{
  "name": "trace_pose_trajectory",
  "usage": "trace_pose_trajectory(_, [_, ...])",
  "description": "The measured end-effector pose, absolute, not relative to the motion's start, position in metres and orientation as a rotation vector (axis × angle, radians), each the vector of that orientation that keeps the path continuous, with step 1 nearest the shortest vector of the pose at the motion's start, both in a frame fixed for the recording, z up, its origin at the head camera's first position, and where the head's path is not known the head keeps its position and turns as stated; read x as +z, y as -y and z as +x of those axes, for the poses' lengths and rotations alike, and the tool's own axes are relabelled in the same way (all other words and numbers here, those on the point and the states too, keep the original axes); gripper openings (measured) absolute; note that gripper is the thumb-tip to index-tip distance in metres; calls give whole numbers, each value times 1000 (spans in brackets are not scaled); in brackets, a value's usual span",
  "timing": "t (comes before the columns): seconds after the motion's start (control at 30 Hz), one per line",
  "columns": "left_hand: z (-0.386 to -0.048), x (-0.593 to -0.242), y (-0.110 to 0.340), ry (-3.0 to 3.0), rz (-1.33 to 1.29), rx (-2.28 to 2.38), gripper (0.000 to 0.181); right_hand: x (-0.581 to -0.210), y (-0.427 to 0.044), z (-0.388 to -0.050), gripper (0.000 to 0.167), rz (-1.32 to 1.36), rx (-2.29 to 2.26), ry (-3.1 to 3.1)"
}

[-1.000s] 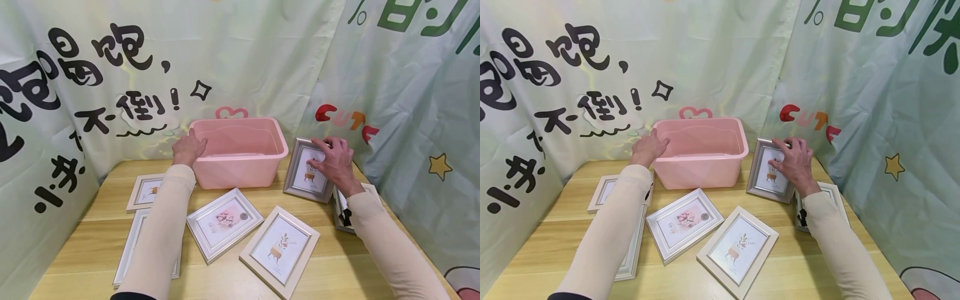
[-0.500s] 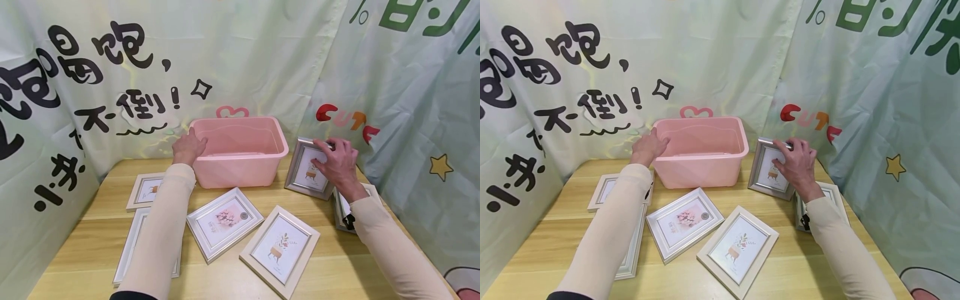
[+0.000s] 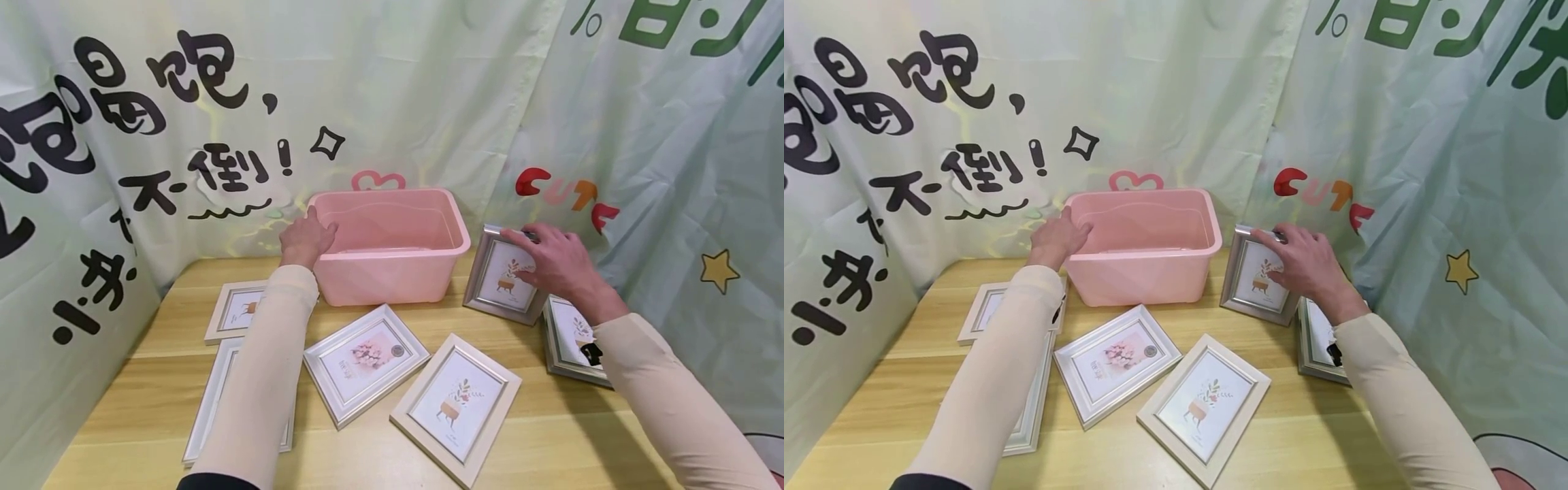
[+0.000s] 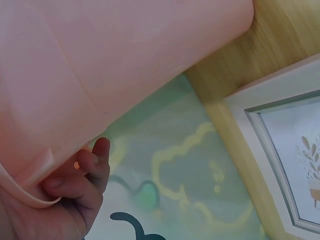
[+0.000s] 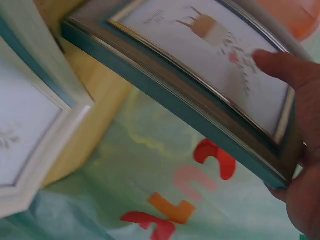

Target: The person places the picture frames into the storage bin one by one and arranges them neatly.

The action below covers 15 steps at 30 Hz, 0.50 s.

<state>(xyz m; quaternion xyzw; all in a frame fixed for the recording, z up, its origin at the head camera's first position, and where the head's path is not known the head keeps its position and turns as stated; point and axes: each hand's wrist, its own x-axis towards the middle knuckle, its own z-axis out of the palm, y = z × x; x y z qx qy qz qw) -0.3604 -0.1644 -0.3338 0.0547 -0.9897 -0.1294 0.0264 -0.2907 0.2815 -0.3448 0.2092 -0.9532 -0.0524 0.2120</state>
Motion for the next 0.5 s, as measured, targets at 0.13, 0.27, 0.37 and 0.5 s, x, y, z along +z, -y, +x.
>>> trace_pose_trajectory(0.13, [-361,-333,165,3063,169,-400,76,-330,-279,-292,91,689,-116,2756])
trace_pose_trajectory(0.27, [-361,-333,166,3066,168,-398,75,-318,-276,-297,84,743,-38,2858])
trace_pose_trajectory(0.37, [-361,-334,166,3062,165,-400,75,-310,-274,-299,78,751,-2,2924])
trace_pose_trajectory(0.5, [-363,-335,166,3054,167,-406,74,-305,-274,-301,73,775,-7,2953])
